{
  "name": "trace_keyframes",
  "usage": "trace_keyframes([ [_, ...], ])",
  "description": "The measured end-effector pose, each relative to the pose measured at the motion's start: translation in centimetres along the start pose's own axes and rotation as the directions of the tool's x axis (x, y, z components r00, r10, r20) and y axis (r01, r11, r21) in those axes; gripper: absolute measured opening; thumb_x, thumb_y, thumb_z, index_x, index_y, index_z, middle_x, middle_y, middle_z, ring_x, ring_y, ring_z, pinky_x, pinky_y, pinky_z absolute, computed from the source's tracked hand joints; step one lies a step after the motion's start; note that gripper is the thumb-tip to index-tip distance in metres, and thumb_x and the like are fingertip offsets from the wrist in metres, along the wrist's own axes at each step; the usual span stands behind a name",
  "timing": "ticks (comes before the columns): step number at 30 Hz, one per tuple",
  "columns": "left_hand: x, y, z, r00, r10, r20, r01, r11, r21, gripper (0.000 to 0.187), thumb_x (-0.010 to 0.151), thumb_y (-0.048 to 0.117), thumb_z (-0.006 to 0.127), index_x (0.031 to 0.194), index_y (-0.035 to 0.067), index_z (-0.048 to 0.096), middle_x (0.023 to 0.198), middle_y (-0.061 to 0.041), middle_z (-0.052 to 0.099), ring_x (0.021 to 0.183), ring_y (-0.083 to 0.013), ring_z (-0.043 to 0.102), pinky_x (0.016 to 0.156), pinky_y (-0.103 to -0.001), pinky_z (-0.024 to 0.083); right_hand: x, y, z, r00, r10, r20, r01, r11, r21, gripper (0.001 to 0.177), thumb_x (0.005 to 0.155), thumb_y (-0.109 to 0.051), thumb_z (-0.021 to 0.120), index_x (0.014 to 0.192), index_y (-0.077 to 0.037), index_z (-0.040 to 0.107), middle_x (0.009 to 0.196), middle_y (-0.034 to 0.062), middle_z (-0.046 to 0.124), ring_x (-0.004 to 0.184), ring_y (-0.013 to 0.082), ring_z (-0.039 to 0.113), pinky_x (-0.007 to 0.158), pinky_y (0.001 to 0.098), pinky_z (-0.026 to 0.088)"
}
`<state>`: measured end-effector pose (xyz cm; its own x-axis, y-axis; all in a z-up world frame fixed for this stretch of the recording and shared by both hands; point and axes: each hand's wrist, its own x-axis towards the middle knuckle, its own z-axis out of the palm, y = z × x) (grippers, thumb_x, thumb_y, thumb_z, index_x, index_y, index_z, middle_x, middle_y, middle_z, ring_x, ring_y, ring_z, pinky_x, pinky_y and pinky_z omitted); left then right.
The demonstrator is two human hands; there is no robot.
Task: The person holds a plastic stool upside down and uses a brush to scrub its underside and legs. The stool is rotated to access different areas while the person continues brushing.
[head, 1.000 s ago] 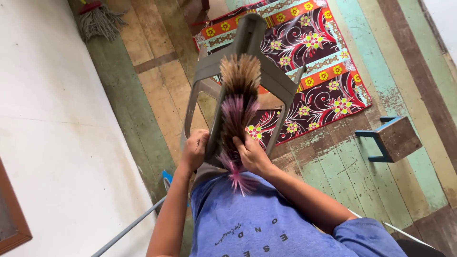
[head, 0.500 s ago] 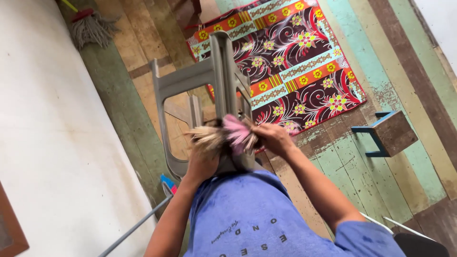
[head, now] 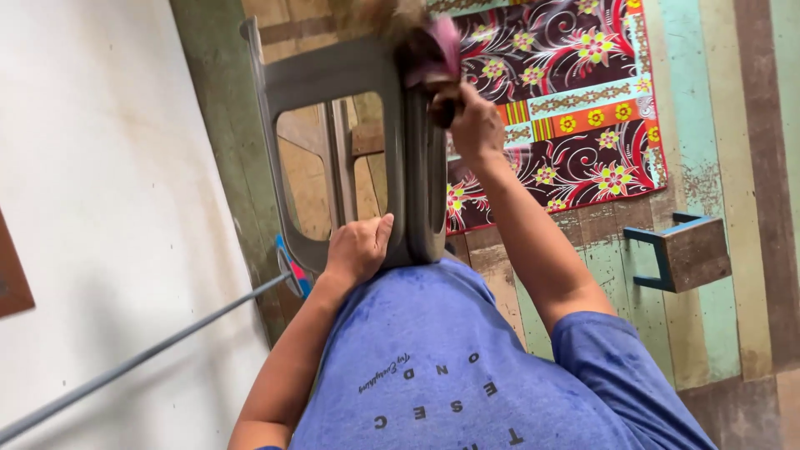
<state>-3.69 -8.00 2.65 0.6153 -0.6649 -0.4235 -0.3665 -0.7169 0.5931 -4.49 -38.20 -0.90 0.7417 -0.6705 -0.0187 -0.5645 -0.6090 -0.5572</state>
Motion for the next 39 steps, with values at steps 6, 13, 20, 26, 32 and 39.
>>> trace_keyframes([
  [6, -0.6, -1.2, 0.4, 0.991, 0.040, -0.128, -0.051, 0.995, -0.084, 0.060, 0.109, 0.046, 0.034, 0.062, 0.008, 0.041, 0.054, -0.010, 0.053, 0.050, -0.0316, 0.052, 0.049, -0.048, 0.037, -1.1, -0.2, 2.5, 0.939, -0.340, -0.056, 0.343, 0.938, 0.057, 0.023, 0.107, -0.021, 0.052, 0.126, -0.014, 0.064, 0.087, 0.0136, 0.077, 0.065, 0.0338, 0.072, 0.048, 0.0482, 0.056],
  [13, 0.4, -1.5, -2.8, 0.991, -0.083, -0.101, 0.062, 0.978, -0.197, 0.045, 0.107, 0.044, 0.037, 0.081, 0.013, 0.057, 0.062, -0.014, 0.064, 0.062, -0.0387, 0.066, 0.058, -0.051, 0.048, -8.0, -1.8, 0.1, 0.838, -0.512, 0.189, 0.488, 0.858, 0.162, 0.027, 0.094, -0.004, 0.054, 0.121, -0.009, 0.056, 0.090, 0.0211, 0.070, 0.073, 0.0464, 0.066, 0.058, 0.0554, 0.048],
  [20, 5.6, -12.0, 1.3, 0.930, 0.012, -0.368, -0.173, 0.896, -0.408, 0.022, 0.101, 0.031, 0.056, 0.106, 0.010, 0.055, 0.097, -0.009, 0.060, 0.091, -0.0229, 0.058, 0.085, -0.039, 0.044, -15.4, 2.3, -1.2, 0.822, -0.508, 0.256, 0.497, 0.861, 0.110, 0.024, 0.095, -0.008, 0.061, 0.119, -0.007, 0.063, 0.104, 0.0187, 0.070, 0.083, 0.0395, 0.068, 0.067, 0.0492, 0.052],
  [26, 6.7, -7.7, -3.3, 0.908, -0.250, -0.335, 0.059, 0.871, -0.488, 0.043, 0.105, 0.045, 0.042, 0.084, 0.012, 0.061, 0.077, 0.003, 0.057, 0.077, -0.0142, 0.053, 0.071, -0.037, 0.044, -17.6, 3.1, -1.8, 0.880, -0.393, 0.266, 0.403, 0.915, 0.019, 0.032, 0.099, -0.013, 0.059, 0.130, -0.004, 0.057, 0.100, 0.0200, 0.071, 0.079, 0.0408, 0.066, 0.060, 0.0528, 0.051],
  [32, 8.4, -6.4, -6.3, 0.861, -0.407, -0.305, 0.064, 0.682, -0.729, 0.044, 0.099, 0.050, 0.044, 0.083, 0.014, 0.064, 0.084, 0.003, 0.065, 0.082, -0.0095, 0.056, 0.077, -0.029, 0.050, -19.0, 3.6, -1.3, 0.874, -0.437, 0.215, 0.431, 0.899, 0.076, 0.045, 0.091, -0.006, 0.059, 0.136, -0.009, 0.060, 0.103, 0.0128, 0.070, 0.076, 0.0358, 0.068, 0.058, 0.0488, 0.052],
  [39, 9.0, -5.7, -9.2, 0.647, -0.762, 0.006, 0.016, 0.006, -1.000, 0.079, 0.076, 0.058, 0.054, 0.131, 0.003, 0.068, 0.136, -0.015, 0.072, 0.128, -0.0270, 0.067, 0.111, -0.039, 0.052, -18.9, 7.6, 4.0, 0.972, -0.228, 0.058, 0.211, 0.954, 0.215, 0.043, 0.092, 0.000, 0.058, 0.135, 0.003, 0.061, 0.131, 0.0238, 0.067, 0.120, 0.0368, 0.066, 0.108, 0.0430, 0.050],
])
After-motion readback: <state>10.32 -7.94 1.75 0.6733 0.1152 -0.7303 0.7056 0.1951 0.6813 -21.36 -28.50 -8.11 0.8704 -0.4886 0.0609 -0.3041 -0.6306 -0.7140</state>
